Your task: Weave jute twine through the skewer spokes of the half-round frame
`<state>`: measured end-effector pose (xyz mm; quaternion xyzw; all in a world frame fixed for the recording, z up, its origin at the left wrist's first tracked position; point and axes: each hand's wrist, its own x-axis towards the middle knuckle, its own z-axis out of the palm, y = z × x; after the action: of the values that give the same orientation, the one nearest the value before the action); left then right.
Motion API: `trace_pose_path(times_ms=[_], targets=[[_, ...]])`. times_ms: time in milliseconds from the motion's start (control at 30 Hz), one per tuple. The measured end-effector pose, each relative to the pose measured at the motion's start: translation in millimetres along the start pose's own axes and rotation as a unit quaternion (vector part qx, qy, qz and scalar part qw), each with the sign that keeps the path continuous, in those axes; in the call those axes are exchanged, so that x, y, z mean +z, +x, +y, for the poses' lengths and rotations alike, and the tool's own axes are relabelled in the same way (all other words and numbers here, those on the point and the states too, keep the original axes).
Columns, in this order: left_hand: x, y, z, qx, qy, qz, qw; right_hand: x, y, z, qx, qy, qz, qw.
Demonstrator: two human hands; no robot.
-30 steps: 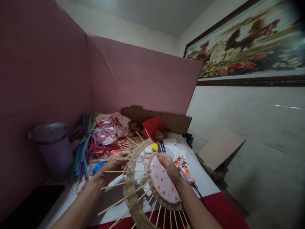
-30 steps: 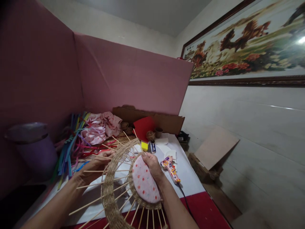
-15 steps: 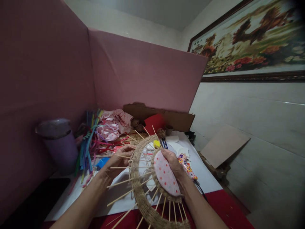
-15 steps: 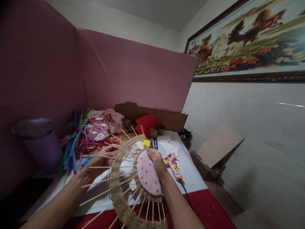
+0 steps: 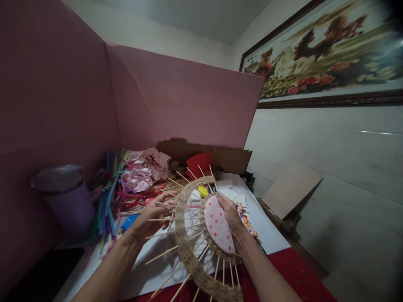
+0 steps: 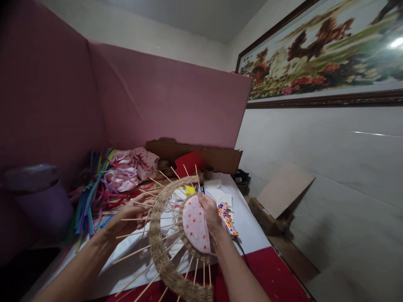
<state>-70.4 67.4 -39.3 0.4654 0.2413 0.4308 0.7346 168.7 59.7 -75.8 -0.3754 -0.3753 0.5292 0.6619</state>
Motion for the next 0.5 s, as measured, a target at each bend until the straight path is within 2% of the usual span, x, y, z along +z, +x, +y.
trace_pose_path(times_ms=[167,333,500], targets=[[-15.6,-3.9,7.9,-0.113,0.092,-0.041,0.989,-1.8,2.4,-4.9,-0.021,0.005,0.018,1.000],[-16.8,-5.9,6.5,-0.108,0.099,-0.096,0.985,-3.3,1.9,-12.5,-0.045,0.004,0.056,0.997],[-13.0,-3.0,-1.7,-0.088,0.105,-0.069,0.988,-8.2,5.1,-11.4,-0.053,0.012,0.059,0.997]])
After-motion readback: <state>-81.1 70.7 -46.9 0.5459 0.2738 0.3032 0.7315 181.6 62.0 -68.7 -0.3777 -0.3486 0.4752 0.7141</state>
